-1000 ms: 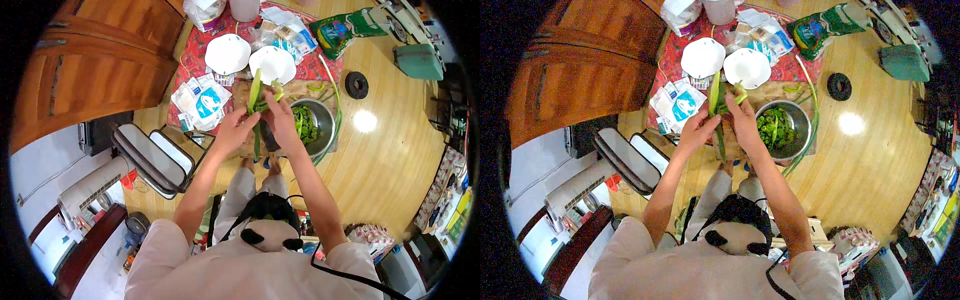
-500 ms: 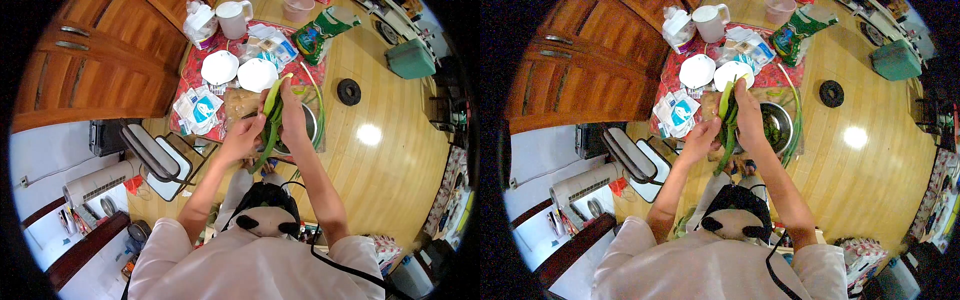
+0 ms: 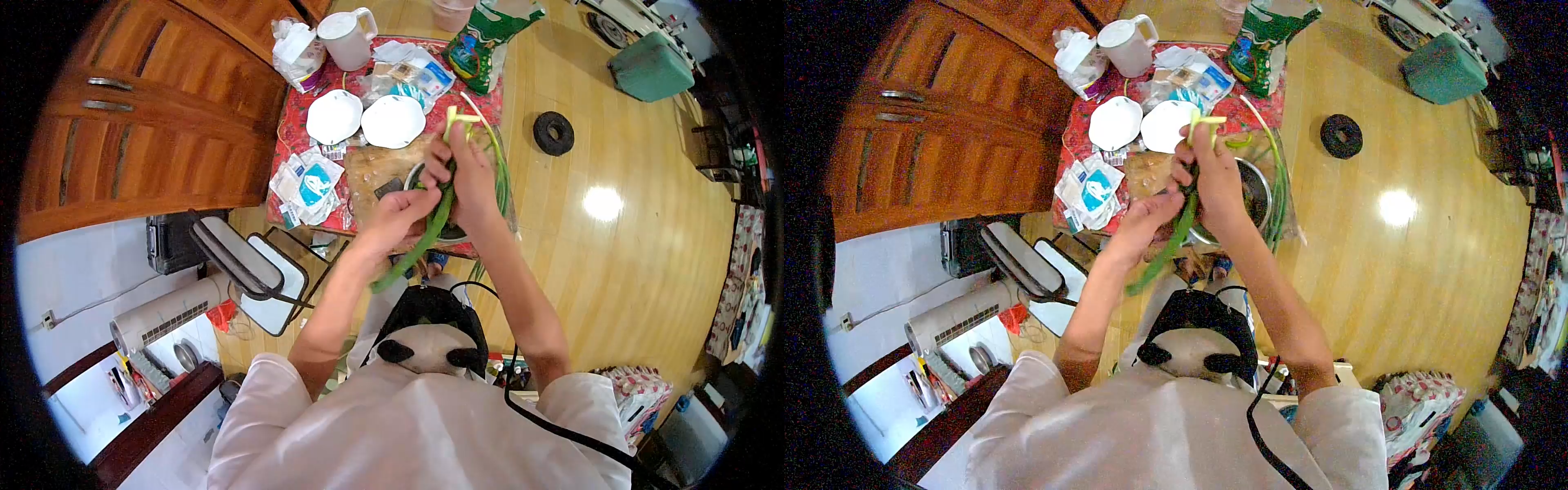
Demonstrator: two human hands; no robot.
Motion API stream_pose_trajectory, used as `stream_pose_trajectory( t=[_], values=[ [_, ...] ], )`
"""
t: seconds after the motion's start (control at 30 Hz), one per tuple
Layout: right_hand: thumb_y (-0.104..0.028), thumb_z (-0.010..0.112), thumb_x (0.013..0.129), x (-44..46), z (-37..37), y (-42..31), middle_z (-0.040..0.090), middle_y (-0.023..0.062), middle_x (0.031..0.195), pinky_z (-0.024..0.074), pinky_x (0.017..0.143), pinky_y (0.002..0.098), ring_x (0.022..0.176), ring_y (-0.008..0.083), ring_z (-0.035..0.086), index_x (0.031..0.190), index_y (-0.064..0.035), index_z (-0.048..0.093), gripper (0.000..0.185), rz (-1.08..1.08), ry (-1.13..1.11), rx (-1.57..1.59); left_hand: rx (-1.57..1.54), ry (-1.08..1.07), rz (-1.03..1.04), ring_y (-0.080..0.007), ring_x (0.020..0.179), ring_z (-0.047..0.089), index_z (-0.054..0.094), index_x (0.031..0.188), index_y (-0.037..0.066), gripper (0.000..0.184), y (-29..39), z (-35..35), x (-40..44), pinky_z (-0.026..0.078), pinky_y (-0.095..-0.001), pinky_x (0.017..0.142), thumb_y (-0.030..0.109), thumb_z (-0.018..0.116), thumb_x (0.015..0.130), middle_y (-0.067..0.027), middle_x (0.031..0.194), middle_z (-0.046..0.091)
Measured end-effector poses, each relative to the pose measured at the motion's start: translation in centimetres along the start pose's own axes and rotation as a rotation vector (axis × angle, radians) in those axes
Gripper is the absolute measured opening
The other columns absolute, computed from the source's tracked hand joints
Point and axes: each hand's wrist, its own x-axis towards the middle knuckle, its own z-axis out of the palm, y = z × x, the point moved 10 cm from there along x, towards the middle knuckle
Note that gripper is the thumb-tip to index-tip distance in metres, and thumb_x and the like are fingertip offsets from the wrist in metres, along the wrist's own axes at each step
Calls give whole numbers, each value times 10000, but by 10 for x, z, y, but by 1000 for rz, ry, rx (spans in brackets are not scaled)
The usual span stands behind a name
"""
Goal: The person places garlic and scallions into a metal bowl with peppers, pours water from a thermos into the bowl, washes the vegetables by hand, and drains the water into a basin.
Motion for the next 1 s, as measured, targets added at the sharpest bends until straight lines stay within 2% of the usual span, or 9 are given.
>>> stream_pose_trajectory(
  t=[0.07, 0.13, 0.27, 0.47, 0.63, 0.7, 0.77, 0.87, 1.0],
  values=[
    [-439, 448, 1024, 5, -11, -13, 374, -49, 731, 339, 474, 212, 533, 49, 334, 1037, -104, 517, 342, -14, -1, 23, 257, -215, -37, -5, 510, 341, 647, 922, 93, 284, 3, 20, -11, 234, -207, 461, 358, 571, 994, 107, 631, 457],
    [-495, 407, 1019, 7, -12, -21, 357, -75, 699, 248, 405, 180, 469, 16, 276, 1028, -124, 504, 384, -22, -36, 93, 182, -218, -16, -7, 510, 338, 645, 912, 92, 296, -10, 27, -9, 231, -209, 459, 366, 568, 994, 107, 639, 456],
    [-504, 409, 1014, 4, -17, -22, 360, -70, 705, 253, 410, 182, 478, 18, 277, 1029, -121, 505, 394, -29, -58, 47, 170, -206, -20, -17, 537, 368, 647, 889, 78, 310, -17, 27, -8, 261, -217, 464, 364, 579, 987, 103, 660, 461],
    [-460, 464, 1012, 7, -33, -12, 484, -20, 758, 380, 494, 228, 589, 83, 435, 1085, -101, 530, 372, -24, 7, 200, 124, -87, 46, -30, 569, 431, 655, 892, 67, 344, -11, 30, -5, 305, -215, 476, 399, 603, 965, 84, 683, 509],
    [-291, 534, 1011, 8, -96, 26, 508, -13, 808, 405, 521, 248, 646, 99, 454, 1077, -105, 526, 198, 72, 230, 52, 129, -28, 4, -32, 543, 422, 643, 906, 63, 365, -60, 9, 33, 292, -211, 462, 424, 611, 955, 83, 663, 495],
    [-257, 547, 1008, 19, -134, 33, 514, -14, 813, 390, 519, 237, 660, 97, 469, 1036, -124, 513, 140, 67, 230, 73, 20, 54, -268, -38, 508, 395, 619, 918, 70, 355, -99, -15, 41, 276, -203, 450, 422, 602, 962, 85, 629, 453],
    [-281, 516, 1023, 29, -178, 26, 483, -12, 822, 350, 507, 238, 644, 84, 416, 1030, -126, 487, 158, -31, 316, -231, -154, 5, -269, -61, 516, 410, 602, 923, 92, 334, -125, -33, 58, 293, -219, 452, 424, 588, 967, 71, 630, 449],
    [-251, 536, 1008, 37, -226, 64, 516, -6, 852, 366, 502, 244, 647, 89, 456, 1076, -118, 531, 149, 158, 345, -507, -393, 247, -260, -128, 669, 567, 600, 914, 89, 291, -165, -70, 85, 435, -276, 561, 368, 556, 986, 2, 755, 583],
    [-127, 557, 956, 42, -271, 127, 598, 22, 953, 463, 613, 279, 801, 126, 567, 1111, -87, 579, 162, 443, 203, -490, -579, 132, -226, -200, 732, 604, 600, 939, 59, 146, -197, -71, 130, 522, -335, 669, 205, 609, 946, -62, 822, 610]
  ],
)
